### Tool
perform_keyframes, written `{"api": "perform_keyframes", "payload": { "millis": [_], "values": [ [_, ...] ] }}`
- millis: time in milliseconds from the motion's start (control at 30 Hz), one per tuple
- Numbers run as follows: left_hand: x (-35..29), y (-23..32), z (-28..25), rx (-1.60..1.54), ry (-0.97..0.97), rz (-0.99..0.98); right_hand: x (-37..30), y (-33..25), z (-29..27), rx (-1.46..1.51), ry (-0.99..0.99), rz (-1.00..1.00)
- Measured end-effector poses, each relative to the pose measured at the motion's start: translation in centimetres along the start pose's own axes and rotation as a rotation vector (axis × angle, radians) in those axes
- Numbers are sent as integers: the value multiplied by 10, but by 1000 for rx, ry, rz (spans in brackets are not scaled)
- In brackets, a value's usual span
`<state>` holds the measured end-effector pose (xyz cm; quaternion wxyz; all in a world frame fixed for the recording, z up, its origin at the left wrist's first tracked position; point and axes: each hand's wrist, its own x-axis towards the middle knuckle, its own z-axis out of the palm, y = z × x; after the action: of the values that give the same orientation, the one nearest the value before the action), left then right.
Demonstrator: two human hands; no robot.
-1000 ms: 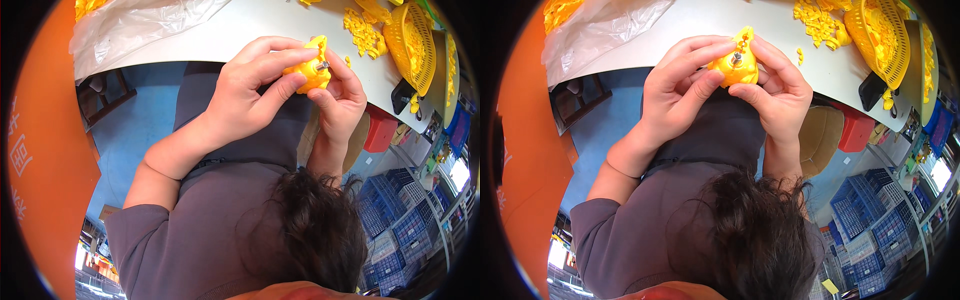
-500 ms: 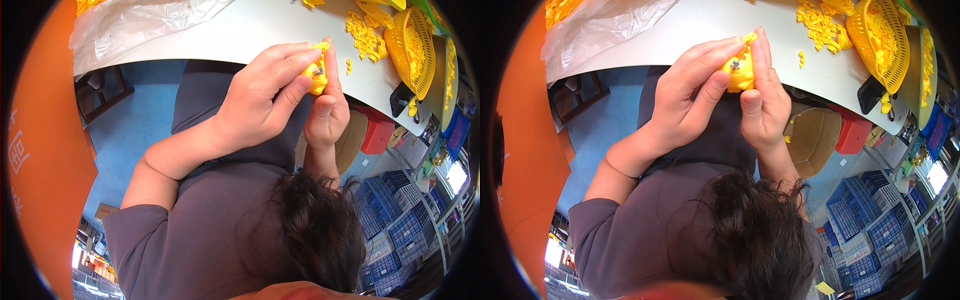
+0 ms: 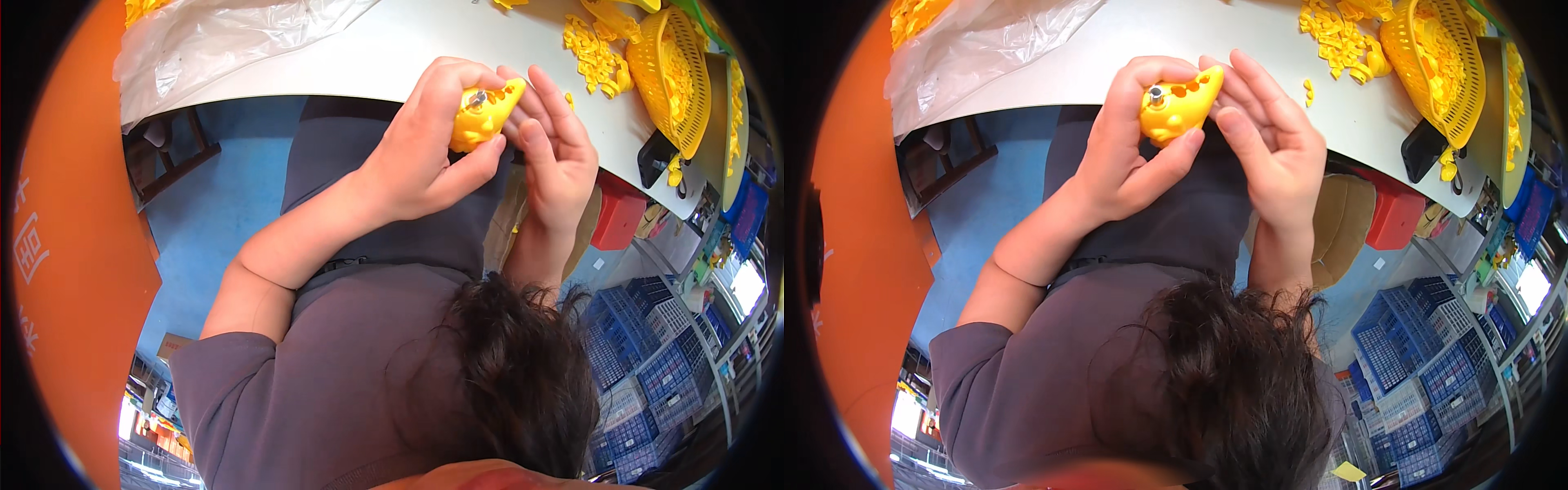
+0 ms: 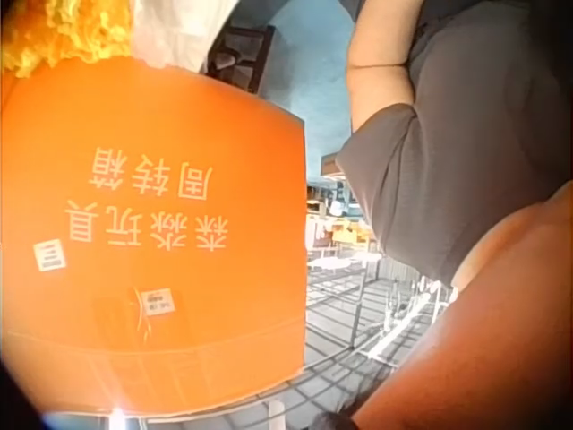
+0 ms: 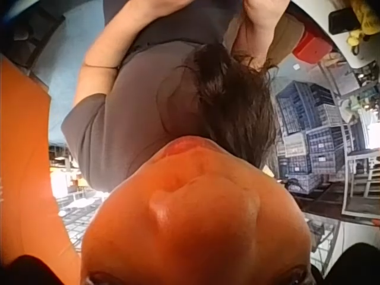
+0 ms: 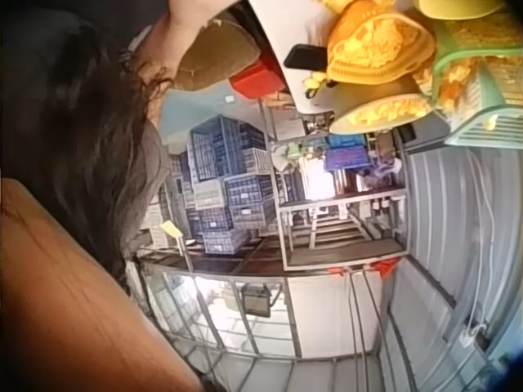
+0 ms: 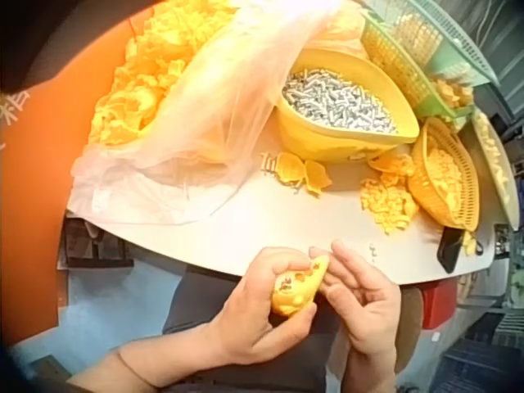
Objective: Assembling yellow plastic toy components at a factory workbench.
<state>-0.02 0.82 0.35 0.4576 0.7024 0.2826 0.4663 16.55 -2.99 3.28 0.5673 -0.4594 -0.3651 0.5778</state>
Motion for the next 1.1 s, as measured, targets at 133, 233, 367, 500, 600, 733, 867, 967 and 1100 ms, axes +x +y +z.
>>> {"api": "perform_keyframes", "payload": {
  "millis": [133,233,367,500,600,733,867,967,1100],
  "values": [
    [0,-5,-2,-123,0,58,9,0,-8,-152,-82,-71],
    [7,-6,-12,31,-36,147,11,8,-11,-74,-113,-76],
    [11,-2,-17,112,-79,172,8,12,-17,-16,-129,-77],
    [8,-3,-20,169,-38,12,11,26,-16,-111,-36,-207],
    [10,-5,-19,136,-10,1,13,33,-20,-102,-22,-258],
    [9,-6,-18,120,3,-12,16,35,-18,-65,-83,-265],
    [10,-11,-17,137,0,13,14,34,-18,-116,-61,-166],
    [13,-12,-20,113,-29,11,14,37,-23,-142,-69,-225],
    [17,-11,-25,56,-110,-71,15,36,-20,-105,-34,-183]
  ]
}}
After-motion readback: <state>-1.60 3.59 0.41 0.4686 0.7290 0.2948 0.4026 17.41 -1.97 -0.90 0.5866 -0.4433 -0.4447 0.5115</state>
